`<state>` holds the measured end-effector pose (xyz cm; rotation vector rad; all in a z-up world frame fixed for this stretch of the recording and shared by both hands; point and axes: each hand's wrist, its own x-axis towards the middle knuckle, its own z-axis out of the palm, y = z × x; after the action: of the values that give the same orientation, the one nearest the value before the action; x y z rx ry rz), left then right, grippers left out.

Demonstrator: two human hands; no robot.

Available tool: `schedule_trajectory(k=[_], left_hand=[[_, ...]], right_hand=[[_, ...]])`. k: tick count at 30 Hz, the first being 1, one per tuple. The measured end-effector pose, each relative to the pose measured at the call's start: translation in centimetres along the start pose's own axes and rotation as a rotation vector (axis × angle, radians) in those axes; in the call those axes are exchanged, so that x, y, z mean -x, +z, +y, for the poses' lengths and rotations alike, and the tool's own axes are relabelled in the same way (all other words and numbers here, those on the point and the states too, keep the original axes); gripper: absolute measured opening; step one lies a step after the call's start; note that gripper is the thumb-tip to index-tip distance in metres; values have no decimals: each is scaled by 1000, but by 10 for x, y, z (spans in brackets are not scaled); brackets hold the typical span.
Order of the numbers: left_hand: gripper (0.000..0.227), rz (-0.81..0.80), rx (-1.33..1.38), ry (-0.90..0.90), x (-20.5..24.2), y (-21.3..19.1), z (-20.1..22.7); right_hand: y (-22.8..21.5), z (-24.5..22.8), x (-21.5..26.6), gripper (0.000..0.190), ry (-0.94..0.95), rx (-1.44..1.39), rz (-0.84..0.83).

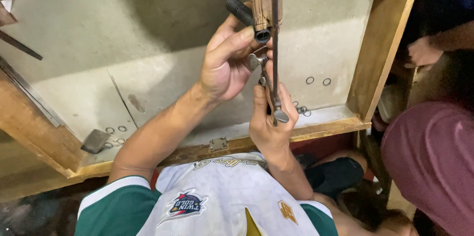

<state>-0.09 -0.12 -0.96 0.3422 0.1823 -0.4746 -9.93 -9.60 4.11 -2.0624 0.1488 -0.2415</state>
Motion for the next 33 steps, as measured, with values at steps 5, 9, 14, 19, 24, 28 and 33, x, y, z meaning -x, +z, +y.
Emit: schedule_trajectory(k=[5,9,14,19,24,28,33], left_hand=[[45,0,-65,-52,-1,3,5],[41,-42,-41,29,-3,-6,-4],[54,-68,43,17,-6,-5,-4],[39,-2,44,118,-9,6,-11],[42,-42,50,110,-11,-3,-15],[38,-54,62,103,-8,4,-11],[37,-41,47,99,-7,4,-9]], right_hand=[[0,1,1,36,14,23,5],[-1,-1,1,36,-2,21,2],[-2,-5,-1,35,-27,40,22],[2,-22,-20,18,-226,111,174],[1,-22,-17,20,-178,124,175],[0,-24,-18,21,-179,139,180],[0,-23,-16,20,-167,152,182]])
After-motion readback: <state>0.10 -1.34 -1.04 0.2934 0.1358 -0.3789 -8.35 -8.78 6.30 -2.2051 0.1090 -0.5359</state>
